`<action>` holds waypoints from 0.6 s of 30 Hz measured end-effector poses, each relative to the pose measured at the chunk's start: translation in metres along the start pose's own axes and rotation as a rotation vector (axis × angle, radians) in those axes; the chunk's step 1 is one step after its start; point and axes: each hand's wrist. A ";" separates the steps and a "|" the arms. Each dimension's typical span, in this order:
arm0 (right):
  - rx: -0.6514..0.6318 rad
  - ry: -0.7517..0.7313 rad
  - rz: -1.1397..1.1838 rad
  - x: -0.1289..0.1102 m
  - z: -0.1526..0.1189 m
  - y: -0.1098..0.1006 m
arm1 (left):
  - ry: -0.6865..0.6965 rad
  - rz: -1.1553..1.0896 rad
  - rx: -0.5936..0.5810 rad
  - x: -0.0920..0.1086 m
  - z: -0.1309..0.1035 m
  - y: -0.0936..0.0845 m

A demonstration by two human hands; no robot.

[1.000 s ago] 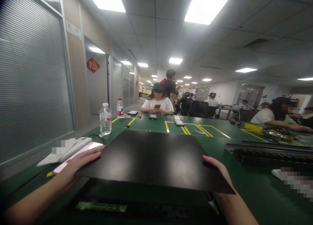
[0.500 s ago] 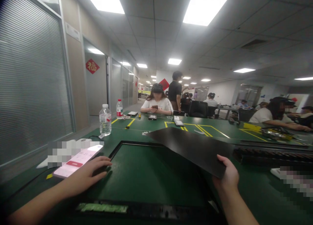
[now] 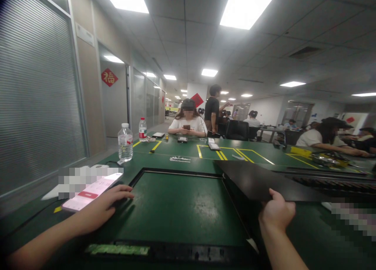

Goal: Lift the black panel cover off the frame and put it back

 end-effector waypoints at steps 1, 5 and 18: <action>0.042 -0.042 0.048 0.000 -0.001 0.001 | 0.000 -0.007 0.000 0.001 0.000 0.000; 0.115 -0.061 0.141 0.001 -0.004 0.002 | 0.006 -0.026 -0.005 0.001 -0.001 -0.001; 0.196 0.153 0.006 0.006 0.005 -0.001 | 0.029 -0.023 0.007 -0.015 0.001 0.006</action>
Point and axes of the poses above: each hand's wrist, its own z-axis towards the middle knuckle, its own y-axis out of the palm, x = y × z, and after that the axes turned 14 degrees about y, right-handed
